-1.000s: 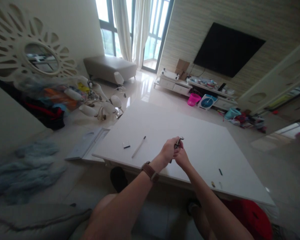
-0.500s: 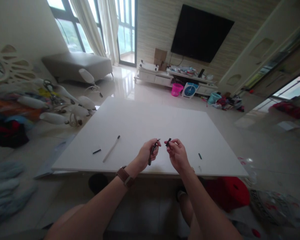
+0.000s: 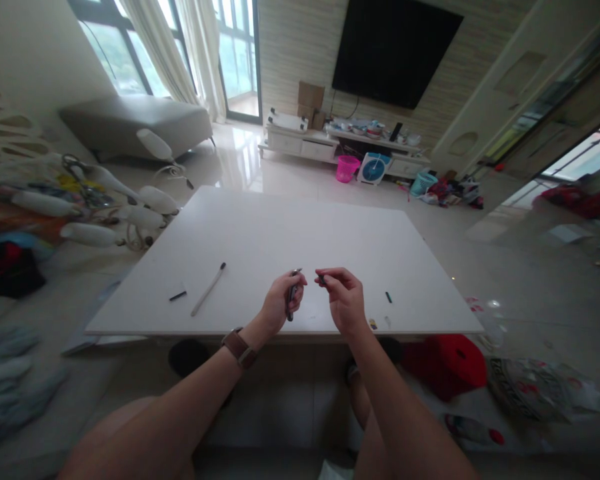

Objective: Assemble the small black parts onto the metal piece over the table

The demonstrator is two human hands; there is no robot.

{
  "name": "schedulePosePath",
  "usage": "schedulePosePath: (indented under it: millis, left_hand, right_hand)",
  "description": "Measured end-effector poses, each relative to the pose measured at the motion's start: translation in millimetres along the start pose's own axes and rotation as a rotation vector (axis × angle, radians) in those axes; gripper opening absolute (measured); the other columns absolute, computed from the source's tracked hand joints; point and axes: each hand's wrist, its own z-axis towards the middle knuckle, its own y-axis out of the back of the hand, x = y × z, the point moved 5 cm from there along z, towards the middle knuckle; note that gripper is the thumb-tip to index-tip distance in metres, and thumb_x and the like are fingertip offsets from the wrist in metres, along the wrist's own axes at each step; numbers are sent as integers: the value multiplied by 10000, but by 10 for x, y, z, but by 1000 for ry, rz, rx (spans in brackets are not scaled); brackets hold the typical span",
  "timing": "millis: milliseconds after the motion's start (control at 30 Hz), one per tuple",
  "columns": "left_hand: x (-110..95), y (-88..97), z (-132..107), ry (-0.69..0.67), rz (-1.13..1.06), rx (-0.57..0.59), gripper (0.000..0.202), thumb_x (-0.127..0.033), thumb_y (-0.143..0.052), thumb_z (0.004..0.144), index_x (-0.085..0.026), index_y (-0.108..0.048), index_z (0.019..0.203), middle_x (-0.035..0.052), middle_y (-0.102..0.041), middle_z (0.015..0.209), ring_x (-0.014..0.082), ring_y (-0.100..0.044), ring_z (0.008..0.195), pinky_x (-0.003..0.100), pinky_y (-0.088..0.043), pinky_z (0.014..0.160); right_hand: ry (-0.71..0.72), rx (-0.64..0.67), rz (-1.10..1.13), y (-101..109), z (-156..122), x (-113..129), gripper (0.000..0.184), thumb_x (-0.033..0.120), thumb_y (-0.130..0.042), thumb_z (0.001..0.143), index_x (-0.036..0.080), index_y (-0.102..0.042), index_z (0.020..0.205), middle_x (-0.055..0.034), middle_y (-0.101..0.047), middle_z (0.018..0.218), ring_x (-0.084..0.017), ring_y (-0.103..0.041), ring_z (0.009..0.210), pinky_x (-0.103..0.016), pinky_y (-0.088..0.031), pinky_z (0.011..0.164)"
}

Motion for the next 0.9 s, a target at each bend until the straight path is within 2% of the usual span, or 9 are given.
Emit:
schedulePosePath:
  millis: [100, 267, 500, 700, 800, 900]
  left_hand:
    - [25, 17, -20, -4, 40, 1, 194, -342, -602, 787, -154, -560, 801, -69, -409, 515, 37, -274, 383, 160, -191, 367]
    - [8, 16, -8, -10, 63, 17, 185, -337, -593, 798, -160, -548, 823, -70, -418, 522, 34, -276, 380, 160, -177, 366]
    - [-99, 11, -23, -43, 29, -3, 190, -297, -590, 805, -204, -517, 954, -76, -461, 576, 40, -285, 379, 145, -163, 355]
    - [-181, -35, -121, 79, -140, 34, 182, -288, -656, 761, -190, -539, 860, -109, -270, 479, 45, -208, 382, 135, -143, 349]
    - [-279, 73, -56, 150, -171, 31, 144, -275, -656, 770, -179, -552, 799, -110, -220, 452, 52, -205, 381, 150, -155, 349]
    - [-455, 317, 40, 168, -172, -84, 117, -248, -633, 774, -170, -549, 755, -107, -219, 454, 49, -195, 372, 159, -128, 343]
  right_hand:
    - [21, 11, -25, 5, -13, -9, 187, 183, -782, 710, 230, -728, 883, -15, -727, 905, -154, -655, 778, -323, -522, 773]
    - [49, -22, -34, 3, 17, -12, 432, 148, -823, 641, 266, -655, 1021, 7, -669, 1054, -95, -586, 710, -251, -501, 671]
    - [21, -51, -7, -32, 65, -116, 403, 149, -818, 640, 249, -643, 989, 31, -631, 840, -133, -609, 795, -277, -499, 727]
    - [12, -67, -53, -31, 82, -199, 339, 154, -785, 624, 231, -665, 932, 27, -626, 794, -138, -584, 772, -270, -458, 681]
    - [-57, -157, -60, 29, 139, -324, 304, 165, -761, 594, 216, -659, 877, 22, -648, 804, -124, -577, 726, -253, -418, 629]
    - [-253, -277, 46, 64, 186, -500, 308, 167, -740, 555, 221, -642, 842, 25, -668, 806, -109, -574, 667, -229, -390, 573]
